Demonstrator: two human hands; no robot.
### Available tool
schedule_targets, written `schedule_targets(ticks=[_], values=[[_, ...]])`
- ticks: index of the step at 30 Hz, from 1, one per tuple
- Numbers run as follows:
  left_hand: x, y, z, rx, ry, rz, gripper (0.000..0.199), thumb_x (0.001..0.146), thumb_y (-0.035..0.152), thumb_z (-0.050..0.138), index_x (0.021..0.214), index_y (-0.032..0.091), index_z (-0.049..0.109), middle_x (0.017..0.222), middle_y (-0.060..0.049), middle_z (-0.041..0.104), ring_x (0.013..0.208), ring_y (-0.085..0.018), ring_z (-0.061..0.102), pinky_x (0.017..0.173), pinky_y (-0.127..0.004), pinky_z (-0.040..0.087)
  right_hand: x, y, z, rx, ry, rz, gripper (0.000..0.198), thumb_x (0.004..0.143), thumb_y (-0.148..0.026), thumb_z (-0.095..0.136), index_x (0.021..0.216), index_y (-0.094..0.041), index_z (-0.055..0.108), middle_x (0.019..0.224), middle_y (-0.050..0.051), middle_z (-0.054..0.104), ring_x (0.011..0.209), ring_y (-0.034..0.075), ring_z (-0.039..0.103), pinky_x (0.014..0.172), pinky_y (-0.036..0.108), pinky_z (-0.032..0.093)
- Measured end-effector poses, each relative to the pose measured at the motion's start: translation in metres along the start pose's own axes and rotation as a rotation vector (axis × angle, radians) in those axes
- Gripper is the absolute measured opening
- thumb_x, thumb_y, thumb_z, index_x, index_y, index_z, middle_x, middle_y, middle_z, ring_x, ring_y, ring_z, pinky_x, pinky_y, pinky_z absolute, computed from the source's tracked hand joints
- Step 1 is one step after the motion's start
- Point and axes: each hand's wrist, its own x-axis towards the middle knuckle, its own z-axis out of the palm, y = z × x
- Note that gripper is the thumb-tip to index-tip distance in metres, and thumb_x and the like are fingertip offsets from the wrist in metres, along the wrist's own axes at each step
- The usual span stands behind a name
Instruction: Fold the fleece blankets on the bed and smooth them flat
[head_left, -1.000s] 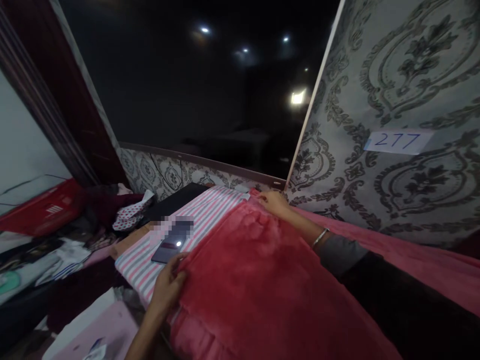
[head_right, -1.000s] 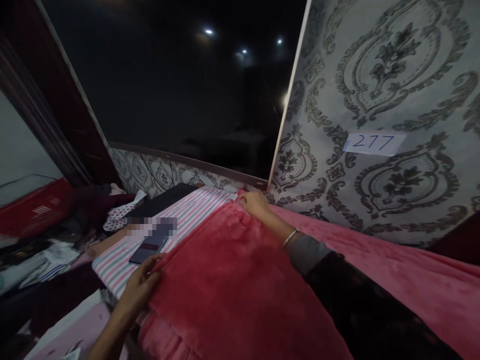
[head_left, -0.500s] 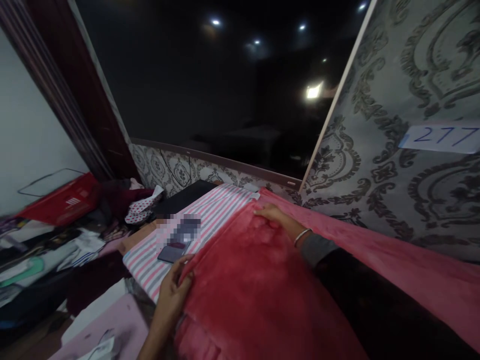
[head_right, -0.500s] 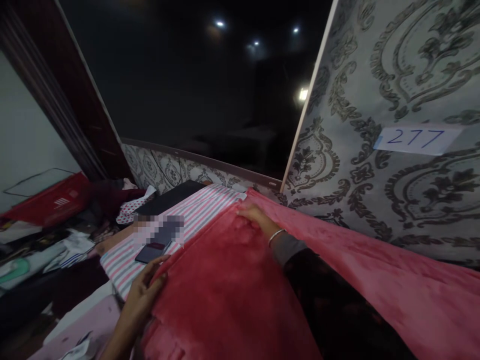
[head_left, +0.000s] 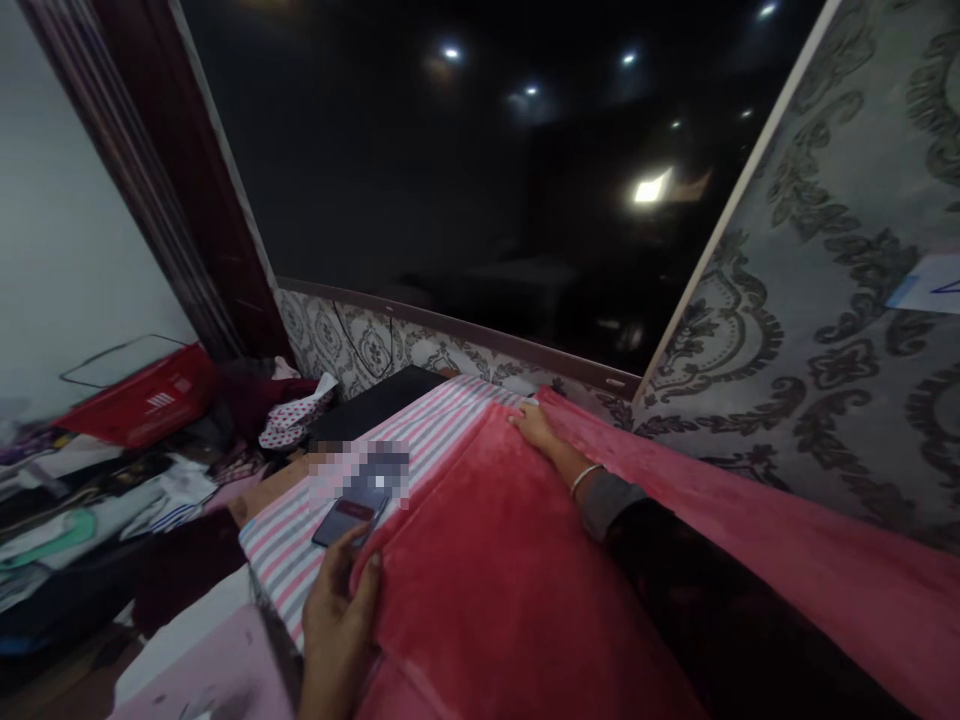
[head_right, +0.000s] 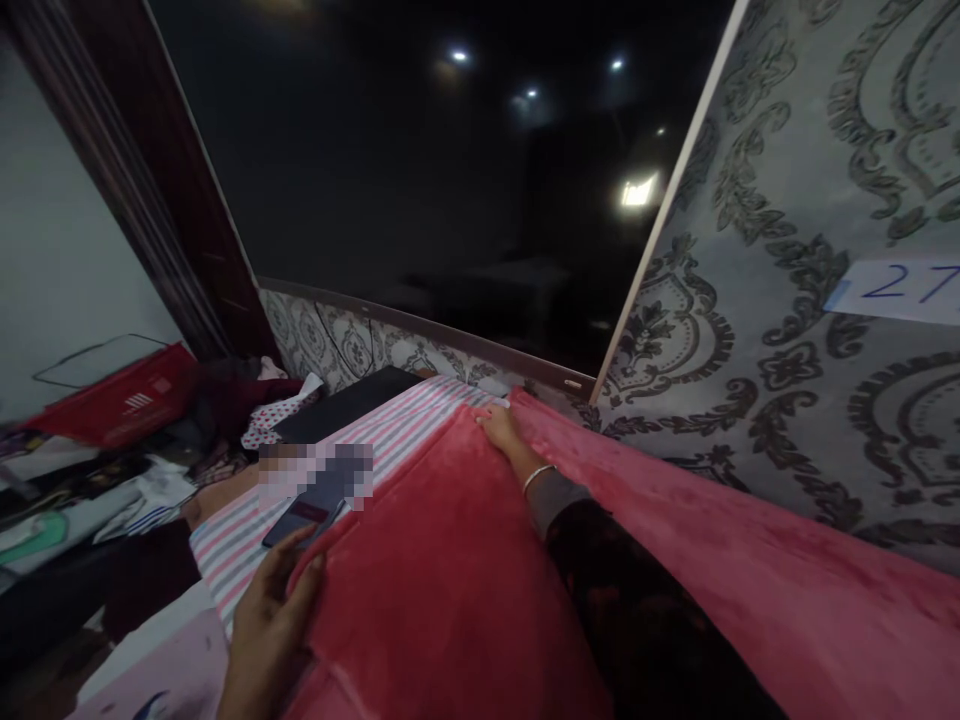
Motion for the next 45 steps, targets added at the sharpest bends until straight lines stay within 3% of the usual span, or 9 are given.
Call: schedule_targets(ticks=[6,11,16,21,27,34,37,40,45], values=[[-0.009,0.023,0.004,-0.027,0.104,-0.095,0.056,0.066,0.058,0.075,0.109,0.023,0.068,0.092,-0.003,0.067,0.076,-0.019,0.063,0.062,-0.026,0.051,0.011,0.011,0.011,-0.055,-0.015,0.001,0.013,0.086,-0.024,0.055,0.082,-0.019,0.066,0.085,0.005,0.069,0.078,0.018,0.058,0.065,0.024,0.039],[-0.011,0.025,0.002,-0.021,0.112,-0.124,0.056,0.065,0.059,0.075,0.109,0.024,0.066,0.092,-0.001,0.066,0.073,-0.017,0.06,0.06,-0.025,0.049,0.01,0.009,0.009,-0.07,-0.147,-0.034,0.016,0.085,-0.025,0.059,0.073,-0.018,0.068,0.081,0.004,0.07,0.074,0.016,0.059,0.067,0.024,0.041],[-0.007,0.018,-0.009,-0.008,0.018,-0.092,0.054,0.066,0.054,0.07,0.11,0.024,0.065,0.089,0.0,0.065,0.073,-0.018,0.059,0.061,-0.026,0.048,-0.001,0.013,-0.011,-0.108,-0.172,-0.068,0.018,0.087,-0.03,0.062,0.1,-0.02,0.071,0.1,0.004,0.074,0.087,0.017,0.065,0.076,0.024,0.046],[0.0,0.017,-0.009,0.041,0.097,-0.049,0.056,0.06,0.052,0.071,0.108,0.023,0.064,0.09,-0.002,0.064,0.085,-0.022,0.062,0.073,-0.03,0.051,-0.019,0.024,-0.03,-0.2,-0.176,-0.067,0.018,0.084,-0.021,0.066,0.101,-0.017,0.072,0.105,0.012,0.074,0.098,0.026,0.067,0.085,0.032,0.049],[0.001,0.017,-0.006,0.007,0.097,-0.042,0.065,0.061,0.054,0.071,0.115,0.021,0.061,0.09,-0.002,0.062,0.085,-0.02,0.059,0.074,-0.03,0.049,-0.053,0.029,-0.058,-0.224,-0.156,-0.142,0.04,0.085,-0.015,0.062,0.124,-0.017,0.067,0.128,0.013,0.067,0.121,0.026,0.059,0.106,0.038,0.043],[0.003,0.012,-0.002,-0.05,0.073,0.021,0.056,0.064,0.046,0.071,0.114,0.021,0.061,0.091,0.0,0.06,0.083,-0.018,0.056,0.075,-0.029,0.046,-0.158,0.063,-0.145,-0.313,-0.147,-0.243,0.043,0.084,-0.021,0.058,0.126,-0.015,0.068,0.133,0.016,0.064,0.126,0.029,0.057,0.111,0.048,0.043],[0.005,0.009,0.001,-0.066,0.074,0.091,0.049,0.067,0.041,0.067,0.112,0.02,0.06,0.093,-0.001,0.061,0.086,-0.018,0.057,0.081,-0.03,0.046,-0.228,0.07,-0.186,-0.294,-0.142,-0.326,0.036,0.092,-0.033,0.052,0.12,-0.022,0.072,0.13,0.012,0.066,0.124,0.028,0.059,0.107,0.047,0.048],[0.007,0.001,0.004,-0.042,0.087,0.17,0.041,0.069,0.034,0.063,0.108,0.019,0.061,0.096,-0.002,0.061,0.09,-0.018,0.058,0.085,-0.031,0.046,-0.309,0.067,-0.22,-0.254,-0.189,-0.305,0.036,0.096,-0.041,0.048,0.119,-0.029,0.073,0.129,0.008,0.067,0.123,0.029,0.061,0.104,0.048,0.052],[0.011,-0.006,0.006,-0.061,0.096,0.198,0.034,0.072,0.027,0.059,0.105,0.018,0.06,0.096,-0.002,0.06,0.085,-0.017,0.055,0.084,-0.03,0.045,-0.437,0.07,-0.245,-0.245,-0.098,-0.312,0.036,0.098,-0.047,0.045,0.119,-0.035,0.073,0.125,0.007,0.069,0.115,0.031,0.066,0.1,0.051,0.056]])
